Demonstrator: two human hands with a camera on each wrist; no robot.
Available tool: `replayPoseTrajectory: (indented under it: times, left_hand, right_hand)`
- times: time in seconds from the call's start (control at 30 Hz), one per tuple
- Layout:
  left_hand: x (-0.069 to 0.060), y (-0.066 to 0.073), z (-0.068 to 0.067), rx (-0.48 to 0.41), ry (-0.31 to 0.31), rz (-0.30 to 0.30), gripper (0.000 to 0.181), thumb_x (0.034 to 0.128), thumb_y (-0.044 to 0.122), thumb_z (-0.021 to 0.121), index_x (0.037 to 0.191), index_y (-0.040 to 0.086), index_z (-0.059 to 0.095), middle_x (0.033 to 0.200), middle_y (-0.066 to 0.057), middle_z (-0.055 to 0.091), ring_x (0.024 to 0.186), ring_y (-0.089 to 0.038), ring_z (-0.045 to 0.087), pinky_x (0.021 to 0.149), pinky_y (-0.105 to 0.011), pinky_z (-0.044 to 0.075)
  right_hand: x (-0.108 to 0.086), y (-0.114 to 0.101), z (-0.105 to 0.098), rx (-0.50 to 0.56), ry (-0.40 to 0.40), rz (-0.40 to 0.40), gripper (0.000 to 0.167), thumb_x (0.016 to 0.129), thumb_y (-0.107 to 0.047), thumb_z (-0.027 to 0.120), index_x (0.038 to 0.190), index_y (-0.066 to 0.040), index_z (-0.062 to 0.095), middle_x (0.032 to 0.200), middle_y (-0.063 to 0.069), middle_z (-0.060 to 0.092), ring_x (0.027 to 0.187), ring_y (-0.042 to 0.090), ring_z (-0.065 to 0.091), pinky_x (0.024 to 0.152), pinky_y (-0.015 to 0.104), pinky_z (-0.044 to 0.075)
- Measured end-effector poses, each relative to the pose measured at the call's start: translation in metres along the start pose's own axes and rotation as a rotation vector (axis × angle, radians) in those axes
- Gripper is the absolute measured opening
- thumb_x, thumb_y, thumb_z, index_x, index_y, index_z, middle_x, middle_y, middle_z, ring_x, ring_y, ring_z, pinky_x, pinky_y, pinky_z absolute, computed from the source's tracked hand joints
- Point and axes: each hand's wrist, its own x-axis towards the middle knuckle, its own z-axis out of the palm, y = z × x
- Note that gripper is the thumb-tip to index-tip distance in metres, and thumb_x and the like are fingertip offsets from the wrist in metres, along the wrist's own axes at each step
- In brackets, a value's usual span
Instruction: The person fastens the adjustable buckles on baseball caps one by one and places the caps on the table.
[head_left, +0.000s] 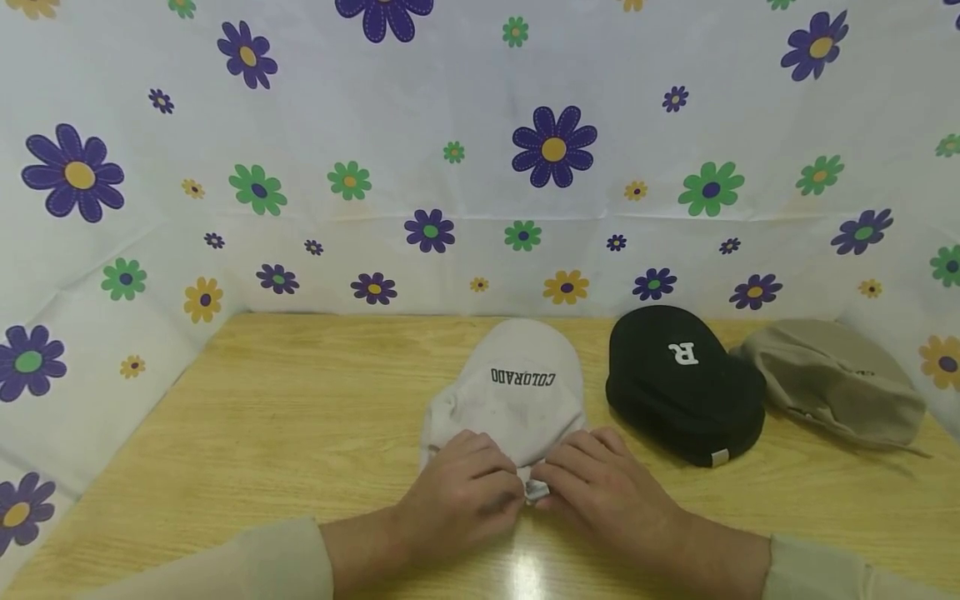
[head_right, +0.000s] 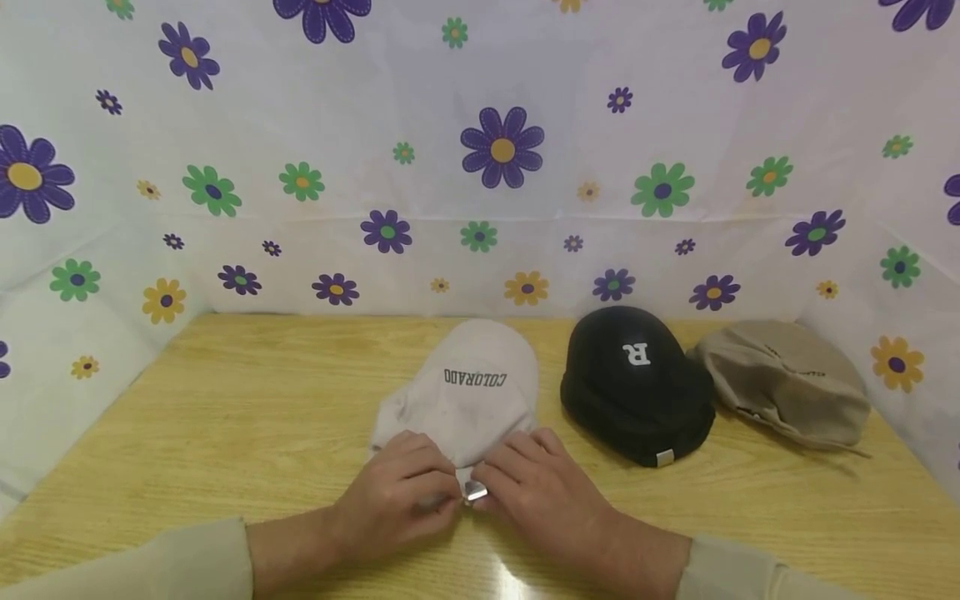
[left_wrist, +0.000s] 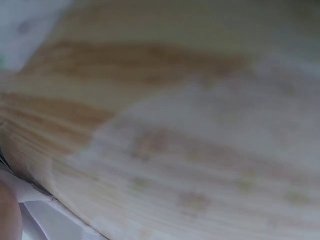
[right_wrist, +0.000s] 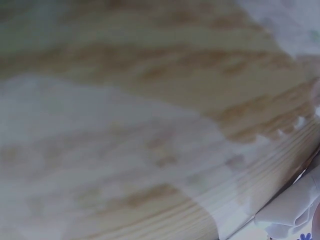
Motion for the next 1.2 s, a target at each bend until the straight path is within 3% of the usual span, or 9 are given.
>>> replayPoseTrajectory:
  times: [0.17, 0.37, 0.5, 0.63, 0.8, 1.0, 1.2]
  left_hand:
    - [0.0002, 0.0006, 0.0000, -0.012, -0.014, 0.028, 0.014, 0.0680, 0.009, 0.076, 0.078, 0.017, 0.070, 0.084, 0.008, 0.066, 0.076, -0.007, 0.059, 0.074, -0.020, 0.045]
    - [0.0005, 0.0014, -0.0005, -0.027, -0.013, 0.001, 0.013, 0.0698, 0.010, 0.075, 0.079, 0.017, 0.070, 0.084, 0.008, 0.067, 0.078, -0.006, 0.059, 0.073, -0.019, 0.044]
    - [0.0007, 0.0002, -0.0004, -0.034, -0.019, 0.029, 0.008, 0.0744, 0.011, 0.073, 0.079, 0.016, 0.071, 0.084, 0.008, 0.066, 0.078, -0.007, 0.059, 0.074, -0.019, 0.045]
    - [0.0006, -0.0009, -0.0001, -0.033, -0.014, 0.042, 0.006, 0.0762, 0.011, 0.071, 0.079, 0.016, 0.070, 0.084, 0.008, 0.066, 0.077, -0.007, 0.058, 0.073, -0.019, 0.045]
    - [-0.0002, -0.0007, 0.0004, -0.028, -0.020, 0.048, 0.008, 0.0740, 0.010, 0.072, 0.079, 0.016, 0.070, 0.084, 0.008, 0.066, 0.077, -0.007, 0.058, 0.073, -0.019, 0.044]
    - [-0.0002, -0.0006, 0.0005, -0.024, -0.022, 0.045, 0.012, 0.0705, 0.010, 0.076, 0.078, 0.017, 0.070, 0.083, 0.008, 0.066, 0.076, -0.007, 0.058, 0.073, -0.019, 0.044]
    - [-0.0006, 0.0003, 0.0005, -0.024, -0.027, 0.040, 0.014, 0.0685, 0.009, 0.078, 0.077, 0.017, 0.069, 0.084, 0.008, 0.066, 0.077, -0.007, 0.058, 0.073, -0.019, 0.044]
  right_hand:
    - [-0.0007, -0.0002, 0.0001, -0.009, -0.005, -0.006, 0.026, 0.100, -0.039, 0.054, 0.105, -0.019, 0.070, 0.102, -0.010, 0.064, 0.098, 0.012, 0.057, 0.085, 0.029, 0.039]
    - [-0.0007, 0.0001, 0.0003, -0.005, -0.003, -0.010, 0.027, 0.101, -0.039, 0.054, 0.105, -0.018, 0.070, 0.103, -0.010, 0.065, 0.099, 0.013, 0.057, 0.086, 0.029, 0.039]
    - [-0.0002, 0.0000, 0.0009, -0.004, 0.001, -0.018, 0.025, 0.101, -0.038, 0.053, 0.104, -0.018, 0.069, 0.102, -0.010, 0.064, 0.098, 0.013, 0.057, 0.086, 0.030, 0.039]
    - [0.0012, -0.0010, 0.0001, 0.041, -0.005, -0.008, 0.019, 0.097, -0.035, 0.061, 0.103, -0.018, 0.066, 0.101, -0.010, 0.061, 0.096, 0.012, 0.055, 0.085, 0.030, 0.038]
    - [0.0015, -0.0027, -0.0014, 0.078, -0.010, -0.006, 0.018, 0.086, -0.019, 0.060, 0.103, -0.016, 0.065, 0.100, -0.007, 0.059, 0.095, 0.012, 0.054, 0.084, 0.032, 0.037]
    - [0.0015, -0.0033, -0.0011, 0.073, -0.023, 0.009, 0.019, 0.103, -0.023, 0.045, 0.104, -0.018, 0.063, 0.101, -0.009, 0.059, 0.095, 0.011, 0.054, 0.084, 0.029, 0.035]
    - [0.0009, -0.0024, -0.0001, 0.079, -0.018, -0.003, 0.024, 0.106, -0.027, 0.041, 0.103, -0.020, 0.063, 0.099, -0.011, 0.058, 0.096, 0.009, 0.053, 0.084, 0.027, 0.034]
